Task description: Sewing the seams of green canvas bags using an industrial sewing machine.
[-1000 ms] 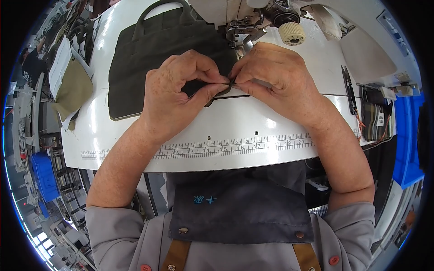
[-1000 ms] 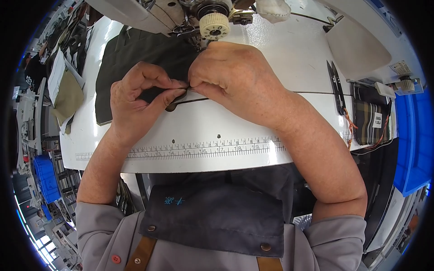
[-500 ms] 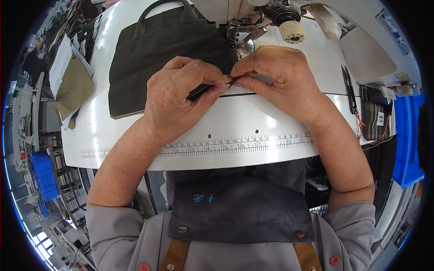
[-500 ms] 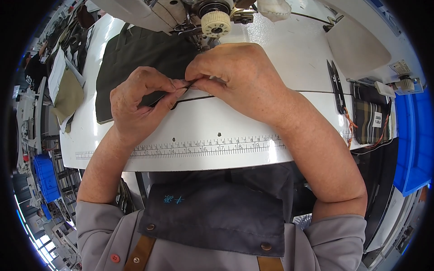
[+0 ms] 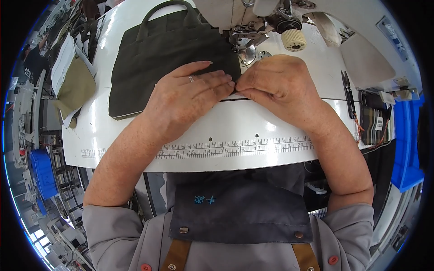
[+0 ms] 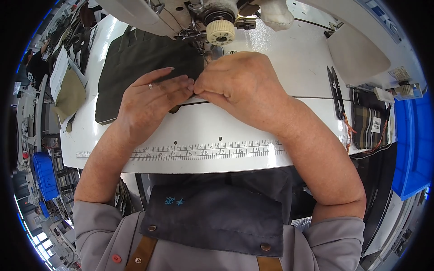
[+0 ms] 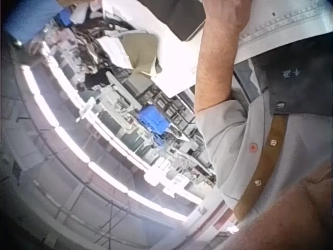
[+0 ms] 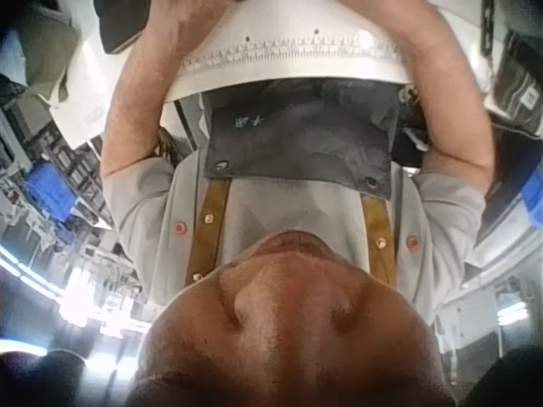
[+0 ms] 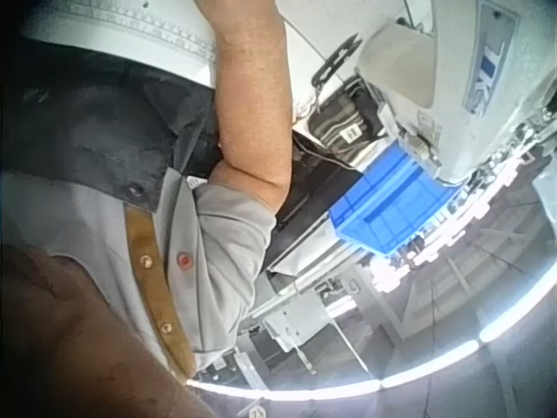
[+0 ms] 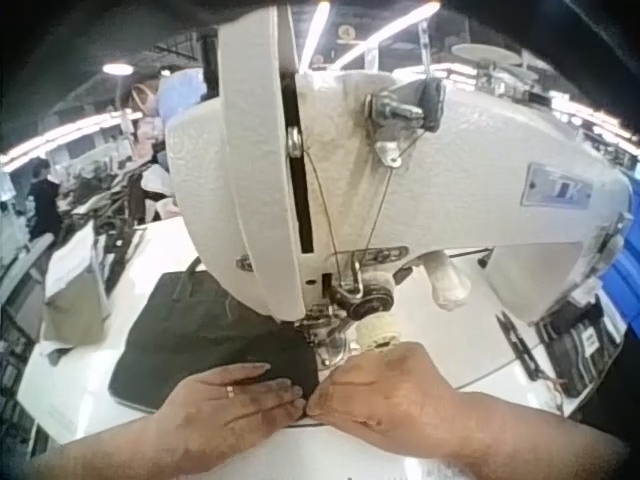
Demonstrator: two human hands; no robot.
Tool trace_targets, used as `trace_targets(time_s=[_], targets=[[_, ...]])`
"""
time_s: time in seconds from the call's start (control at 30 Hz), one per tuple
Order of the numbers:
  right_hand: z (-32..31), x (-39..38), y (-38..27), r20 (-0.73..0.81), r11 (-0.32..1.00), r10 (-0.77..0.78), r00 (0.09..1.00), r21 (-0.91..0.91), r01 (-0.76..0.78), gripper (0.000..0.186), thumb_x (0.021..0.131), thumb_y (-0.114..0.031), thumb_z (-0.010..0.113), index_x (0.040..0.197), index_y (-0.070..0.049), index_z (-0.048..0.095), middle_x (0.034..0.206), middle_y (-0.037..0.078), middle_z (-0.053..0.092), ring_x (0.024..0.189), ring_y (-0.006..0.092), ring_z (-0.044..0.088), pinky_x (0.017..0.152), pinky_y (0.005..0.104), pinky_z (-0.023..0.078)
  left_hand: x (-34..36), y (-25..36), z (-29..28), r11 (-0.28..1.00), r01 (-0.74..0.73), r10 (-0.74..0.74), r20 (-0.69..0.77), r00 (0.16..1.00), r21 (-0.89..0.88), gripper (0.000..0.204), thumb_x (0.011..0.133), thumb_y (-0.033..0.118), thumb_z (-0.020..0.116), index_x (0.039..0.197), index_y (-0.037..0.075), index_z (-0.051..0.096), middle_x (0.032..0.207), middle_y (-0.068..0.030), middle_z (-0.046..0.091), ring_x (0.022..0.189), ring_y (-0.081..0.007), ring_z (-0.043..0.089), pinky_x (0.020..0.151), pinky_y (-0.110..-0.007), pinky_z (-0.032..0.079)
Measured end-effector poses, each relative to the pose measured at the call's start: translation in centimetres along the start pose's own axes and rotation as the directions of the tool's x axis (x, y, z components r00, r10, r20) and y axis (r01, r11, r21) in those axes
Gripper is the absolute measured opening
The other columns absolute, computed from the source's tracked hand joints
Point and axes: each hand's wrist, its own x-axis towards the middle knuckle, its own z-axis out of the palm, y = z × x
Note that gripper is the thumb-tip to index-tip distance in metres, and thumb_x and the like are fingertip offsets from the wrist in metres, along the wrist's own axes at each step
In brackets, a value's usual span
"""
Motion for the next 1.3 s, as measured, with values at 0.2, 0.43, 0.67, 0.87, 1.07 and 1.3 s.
trace_targets(time_s=[0.2, 0.43, 0.67, 0.87, 1.07, 1.3], targets=[[-0.7, -0.4, -0.6, 0.100, 1.000, -0.006, 0.995, -0.027, 0.009, 0.015, 0.078, -0.009, 0.087, 0.090, -0.007, 0.079, 0.091, 0.005, 0.077, 0.078, 0.0244, 0.073, 0.068, 0.0366, 0.058, -0.1, 0.3, -1.4, 0.998, -0.047, 0.039, 0.185, 0.982, 0.034, 0.027, 0.089, 0.007, 0.068, 0.114, 0.003, 0.077, 0.122, -0.0098, 0.077, 0.125, -0.0252, 0.071, 0.113, -0.046, 0.054], [-1.4, -0.6, -1.4, 0.134, 0.992, 0.128, 0.983, -0.024, -0.126, 0.009, 0.083, -0.016, 0.084, 0.086, -0.009, 0.079, 0.079, 0.002, 0.067, 0.076, 0.0240, 0.070, 0.064, 0.0381, 0.056, -0.4, -0.3, -1.3, 0.987, 0.073, -0.039, 0.227, 0.973, -0.142, 0.030, 0.094, 0.007, 0.066, 0.121, 0.007, 0.078, 0.134, -0.0076, 0.074, 0.135, -0.0227, 0.065, 0.119, -0.048, 0.049], [-1.1, -0.5, -0.8, 0.131, 0.984, 0.152, 0.980, -0.113, -0.137, 0.011, 0.087, -0.018, 0.082, 0.094, -0.010, 0.081, 0.079, 0.004, 0.066, 0.073, 0.0253, 0.068, 0.062, 0.0402, 0.054, -0.4, -2.2, -0.6, 0.993, 0.046, -0.023, 0.207, 0.978, -0.109, 0.036, 0.091, 0.002, 0.067, 0.123, 0.010, 0.079, 0.135, -0.0051, 0.075, 0.134, -0.0193, 0.066, 0.119, -0.046, 0.047], [-0.8, -0.1, -0.6, 0.095, 0.949, 0.230, 0.969, -0.241, -0.201, 0.018, 0.092, -0.020, 0.079, 0.108, -0.012, 0.081, 0.081, 0.005, 0.068, 0.073, 0.0273, 0.068, 0.068, 0.0427, 0.053, 0.2, -4.0, 0.8, 0.997, 0.041, -0.032, 0.129, 0.991, -0.068, 0.040, 0.086, -0.003, 0.069, 0.122, 0.012, 0.080, 0.132, -0.0039, 0.077, 0.132, -0.0190, 0.068, 0.118, -0.046, 0.048], [-0.8, 0.1, -0.5, 0.120, 0.913, 0.279, 0.953, -0.341, -0.224, 0.031, 0.096, -0.029, 0.075, 0.122, -0.014, 0.077, 0.085, 0.008, 0.074, 0.073, 0.0303, 0.067, 0.072, 0.0448, 0.051, 0.8, -5.3, 1.5, 0.997, 0.078, -0.074, 0.110, 0.991, -0.029, 0.045, 0.086, -0.009, 0.065, 0.123, 0.013, 0.081, 0.130, -0.0061, 0.077, 0.130, -0.0209, 0.069, 0.117, -0.046, 0.049], [-0.6, 0.0, -0.4, 0.109, 0.907, 0.298, 0.948, -0.342, -0.246, 0.033, 0.096, -0.031, 0.075, 0.125, -0.014, 0.077, 0.083, 0.009, 0.074, 0.073, 0.0314, 0.067, 0.072, 0.0451, 0.051, 2.0, -6.2, 1.8, 0.990, 0.131, -0.129, 0.034, 0.991, -0.049, 0.044, 0.085, -0.013, 0.060, 0.116, 0.009, 0.083, 0.118, -0.0114, 0.080, 0.117, -0.0271, 0.075, 0.109, -0.043, 0.056]])
